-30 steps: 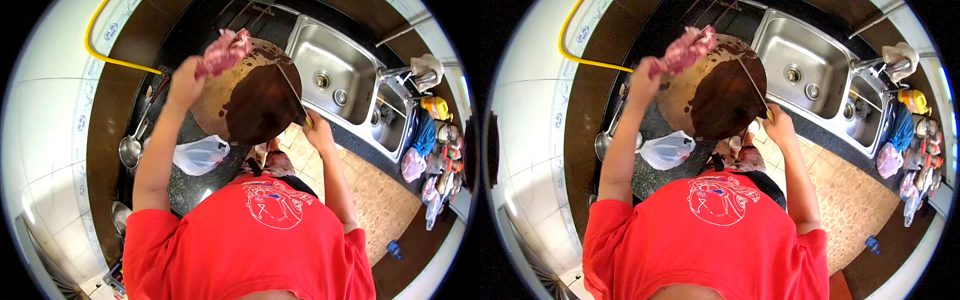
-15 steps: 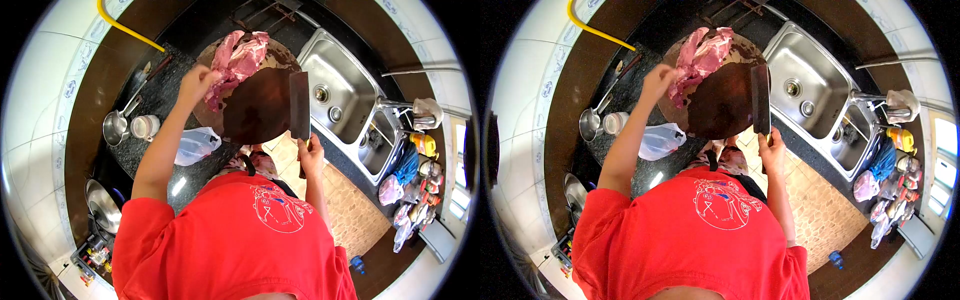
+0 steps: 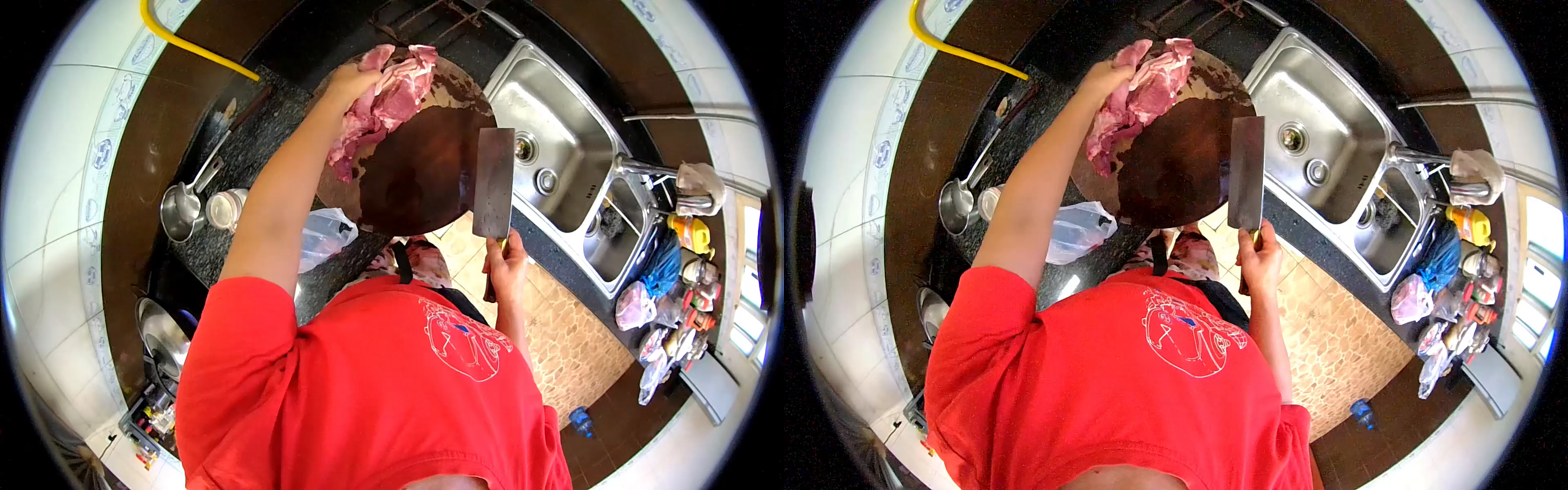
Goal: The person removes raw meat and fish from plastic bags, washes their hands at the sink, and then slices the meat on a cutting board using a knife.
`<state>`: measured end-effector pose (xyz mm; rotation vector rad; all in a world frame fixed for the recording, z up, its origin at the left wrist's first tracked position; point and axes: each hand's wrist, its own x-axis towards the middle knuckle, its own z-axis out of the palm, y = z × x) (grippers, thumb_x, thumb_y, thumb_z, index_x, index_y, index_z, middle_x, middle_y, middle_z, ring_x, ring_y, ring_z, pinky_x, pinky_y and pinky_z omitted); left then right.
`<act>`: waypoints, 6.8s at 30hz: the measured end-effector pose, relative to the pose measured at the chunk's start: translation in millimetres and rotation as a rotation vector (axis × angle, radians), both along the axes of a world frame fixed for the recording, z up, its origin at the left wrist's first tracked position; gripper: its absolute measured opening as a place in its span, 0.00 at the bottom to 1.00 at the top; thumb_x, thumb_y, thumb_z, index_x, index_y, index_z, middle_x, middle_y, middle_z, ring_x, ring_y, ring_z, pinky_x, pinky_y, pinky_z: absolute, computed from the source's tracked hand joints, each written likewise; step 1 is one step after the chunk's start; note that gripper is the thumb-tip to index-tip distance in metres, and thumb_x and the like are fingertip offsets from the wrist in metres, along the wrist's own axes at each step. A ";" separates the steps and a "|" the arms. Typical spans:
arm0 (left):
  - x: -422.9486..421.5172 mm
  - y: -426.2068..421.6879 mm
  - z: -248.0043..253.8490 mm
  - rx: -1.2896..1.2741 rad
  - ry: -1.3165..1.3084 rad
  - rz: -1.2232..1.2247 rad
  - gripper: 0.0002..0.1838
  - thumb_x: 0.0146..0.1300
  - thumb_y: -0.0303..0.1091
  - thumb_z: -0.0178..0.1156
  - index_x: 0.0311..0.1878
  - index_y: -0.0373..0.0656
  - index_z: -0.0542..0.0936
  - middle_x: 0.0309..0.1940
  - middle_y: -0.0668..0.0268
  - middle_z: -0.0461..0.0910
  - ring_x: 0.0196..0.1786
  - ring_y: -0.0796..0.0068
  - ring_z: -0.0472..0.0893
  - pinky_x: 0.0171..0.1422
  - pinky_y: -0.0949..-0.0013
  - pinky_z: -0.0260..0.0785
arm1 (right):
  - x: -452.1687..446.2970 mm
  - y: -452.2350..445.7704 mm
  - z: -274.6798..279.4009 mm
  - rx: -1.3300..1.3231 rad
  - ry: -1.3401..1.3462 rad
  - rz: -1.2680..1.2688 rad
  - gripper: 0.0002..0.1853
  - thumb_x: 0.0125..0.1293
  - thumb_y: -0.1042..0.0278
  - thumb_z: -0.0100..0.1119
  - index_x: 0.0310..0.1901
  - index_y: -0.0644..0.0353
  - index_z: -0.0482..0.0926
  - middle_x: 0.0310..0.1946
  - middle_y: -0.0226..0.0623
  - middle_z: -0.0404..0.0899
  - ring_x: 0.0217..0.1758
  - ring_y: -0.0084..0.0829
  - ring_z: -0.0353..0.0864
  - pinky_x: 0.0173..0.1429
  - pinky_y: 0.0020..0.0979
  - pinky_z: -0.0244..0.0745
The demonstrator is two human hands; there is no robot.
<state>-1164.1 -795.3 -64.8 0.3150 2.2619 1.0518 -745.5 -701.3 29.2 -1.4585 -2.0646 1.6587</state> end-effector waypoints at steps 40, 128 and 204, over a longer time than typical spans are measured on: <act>182.6 -149.5 17.7 0.401 -0.285 0.444 0.14 0.54 0.38 0.61 0.41 0.40 0.79 0.32 0.71 0.78 0.36 0.80 0.75 0.43 0.73 0.68 | -222.1 -40.2 -70.3 0.590 -0.129 0.971 0.10 0.59 0.67 0.49 0.35 0.62 0.77 0.31 0.52 0.80 0.38 0.52 0.80 0.44 0.48 0.74; 190.9 -138.4 -18.7 0.061 0.666 0.003 0.15 0.47 0.28 0.64 0.39 0.40 0.74 0.39 0.53 0.76 0.47 0.49 0.72 0.52 0.56 0.66 | -256.6 -63.2 -67.4 0.530 -0.251 0.993 0.10 0.49 0.70 0.55 0.30 0.65 0.81 0.31 0.54 0.80 0.38 0.49 0.82 0.45 0.42 0.76; 171.6 -149.1 -4.6 0.146 0.433 0.045 0.13 0.50 0.31 0.62 0.40 0.43 0.75 0.41 0.60 0.77 0.45 0.57 0.76 0.48 0.61 0.70 | -202.0 -17.8 -62.9 0.458 -0.554 0.922 0.15 0.52 0.65 0.55 0.37 0.68 0.80 0.39 0.57 0.79 0.46 0.50 0.79 0.52 0.42 0.73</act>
